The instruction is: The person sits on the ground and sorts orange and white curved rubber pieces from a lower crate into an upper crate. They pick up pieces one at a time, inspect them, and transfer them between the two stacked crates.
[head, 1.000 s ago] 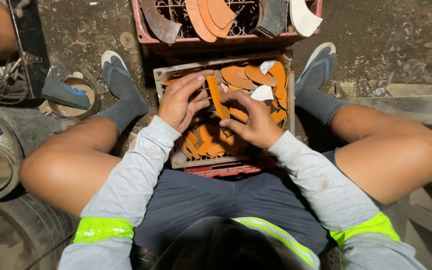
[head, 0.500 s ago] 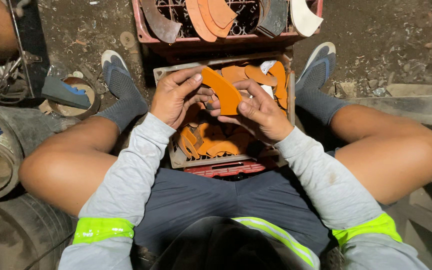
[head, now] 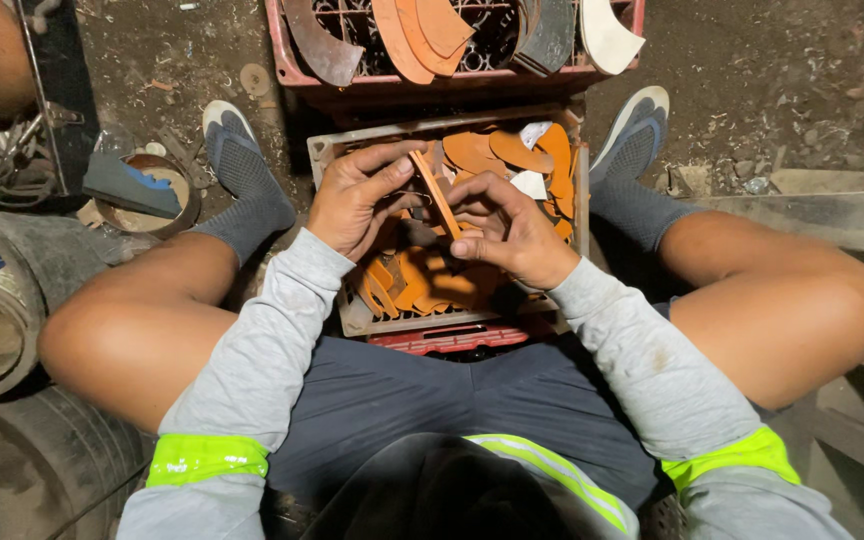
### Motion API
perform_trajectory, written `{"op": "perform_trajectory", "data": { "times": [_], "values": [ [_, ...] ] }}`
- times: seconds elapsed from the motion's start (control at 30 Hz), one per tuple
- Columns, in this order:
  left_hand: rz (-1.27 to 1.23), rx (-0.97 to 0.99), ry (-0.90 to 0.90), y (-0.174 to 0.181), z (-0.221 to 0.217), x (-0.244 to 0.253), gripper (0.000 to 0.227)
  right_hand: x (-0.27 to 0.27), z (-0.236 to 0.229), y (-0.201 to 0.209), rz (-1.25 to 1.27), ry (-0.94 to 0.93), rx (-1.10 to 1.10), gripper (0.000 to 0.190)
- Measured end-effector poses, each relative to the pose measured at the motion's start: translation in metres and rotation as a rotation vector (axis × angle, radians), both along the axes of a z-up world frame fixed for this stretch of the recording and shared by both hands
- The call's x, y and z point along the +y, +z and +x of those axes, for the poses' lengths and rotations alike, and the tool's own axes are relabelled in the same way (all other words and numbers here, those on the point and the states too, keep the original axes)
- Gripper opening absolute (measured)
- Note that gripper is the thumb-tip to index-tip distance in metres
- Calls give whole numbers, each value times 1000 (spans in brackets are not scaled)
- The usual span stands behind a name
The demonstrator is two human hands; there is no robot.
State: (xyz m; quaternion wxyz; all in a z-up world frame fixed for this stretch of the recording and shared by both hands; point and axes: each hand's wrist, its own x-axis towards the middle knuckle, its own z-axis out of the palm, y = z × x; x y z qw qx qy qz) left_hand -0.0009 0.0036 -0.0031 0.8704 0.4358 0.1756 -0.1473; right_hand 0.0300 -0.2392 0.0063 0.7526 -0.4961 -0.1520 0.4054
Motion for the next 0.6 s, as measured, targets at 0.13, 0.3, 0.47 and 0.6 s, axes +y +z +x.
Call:
{"op": "perform_trajectory", "data": {
  "times": [0.13,0.3,0.47,0.6],
  "values": [
    [27,24,-27,6,1,-2,35,3,-1,1,-75,-42,39,47],
    [92,-170,-128,2,-1,-13,54,10,-5,10,-452,-147,-735,46],
    [-46,-107,-17,-11,-3,-18,53,13,-6,20,-503,-149,-797,45],
    [-80,-96,-29,-11,-1,-19,51,13,-4,26,-506,-143,-848,45]
  ]
}}
